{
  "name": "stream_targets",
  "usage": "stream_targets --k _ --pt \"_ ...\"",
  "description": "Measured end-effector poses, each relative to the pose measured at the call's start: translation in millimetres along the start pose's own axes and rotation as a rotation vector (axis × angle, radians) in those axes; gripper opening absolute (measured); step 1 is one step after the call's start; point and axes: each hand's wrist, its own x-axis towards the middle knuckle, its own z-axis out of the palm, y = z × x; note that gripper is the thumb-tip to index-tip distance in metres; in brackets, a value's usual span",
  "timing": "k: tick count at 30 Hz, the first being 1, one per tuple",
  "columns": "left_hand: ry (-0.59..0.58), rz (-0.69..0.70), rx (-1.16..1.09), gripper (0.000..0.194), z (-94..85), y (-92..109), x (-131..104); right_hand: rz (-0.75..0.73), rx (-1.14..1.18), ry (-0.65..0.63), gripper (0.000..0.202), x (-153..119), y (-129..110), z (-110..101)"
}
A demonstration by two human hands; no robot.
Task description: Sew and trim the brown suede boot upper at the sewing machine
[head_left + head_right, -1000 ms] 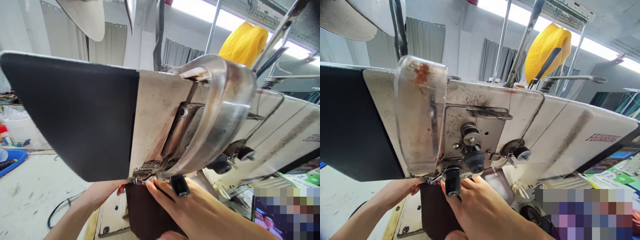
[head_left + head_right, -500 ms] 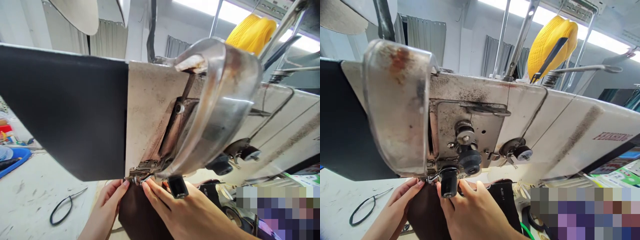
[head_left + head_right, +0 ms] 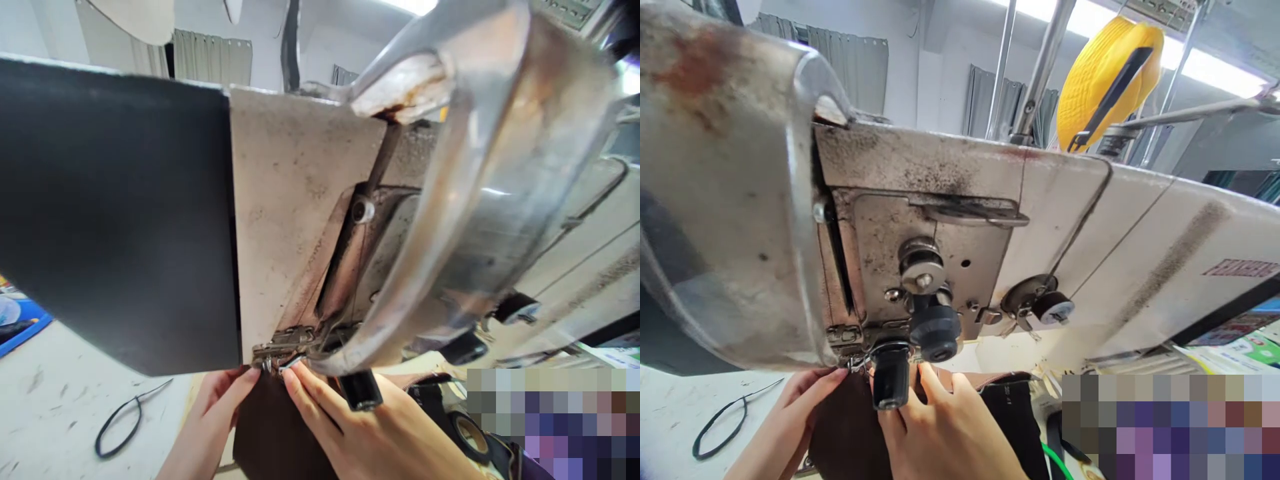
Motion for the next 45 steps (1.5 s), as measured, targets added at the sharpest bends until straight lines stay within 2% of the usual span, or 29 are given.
stream_targets --k 6,10,20,23,25,27,29,36,41,45 --pt "0.114 0.028 0.010 0.046 3.9 -5.5 5.5 0.012 -0.012 0.062 0.041 -0.6 -0.4 2.8" --pt "0.076 0.040 0.018 0.050 2.1 -7.7 6.7 0.009 -0.016 0.080 0.040 -0.2 0.0 2.2" --pt "0.086 0.143 0.087 0.055 -5.7 -22.8 12.3 0.036 0.015 0.083 0.039 2.0 2.9 -2.2" --pt "0.119 0.129 0.045 0.061 -4.8 -26.6 14.5 0.023 0.024 0.102 0.044 0.4 2.9 -0.8" --pt "0.133 0.110 0.018 0.065 -5.3 -28.0 16.7 0.028 0.069 0.072 0.062 1.5 2.7 -1.8" --pt "0.108 0.078 0.006 0.070 -7.0 -27.8 19.3 0.040 0.106 0.027 0.087 4.0 2.3 -3.6" --pt "0.078 0.055 -0.011 0.075 -8.9 -26.5 21.4 0.043 0.112 0.007 0.100 6.6 1.9 -5.3" --pt "0.010 0.062 -0.056 0.079 -7.9 -22.1 19.3 0.045 0.090 0.038 0.102 6.0 -2.6 -8.1" --pt "-0.221 0.220 0.117 0.044 -6.8 -17.7 10.4 0.084 0.088 0.009 0.104 4.2 -8.4 -8.9" --pt "-0.229 0.308 0.229 0.041 -7.8 -18.4 12.5 0.093 0.101 0.002 0.105 6.6 -9.5 -8.6"
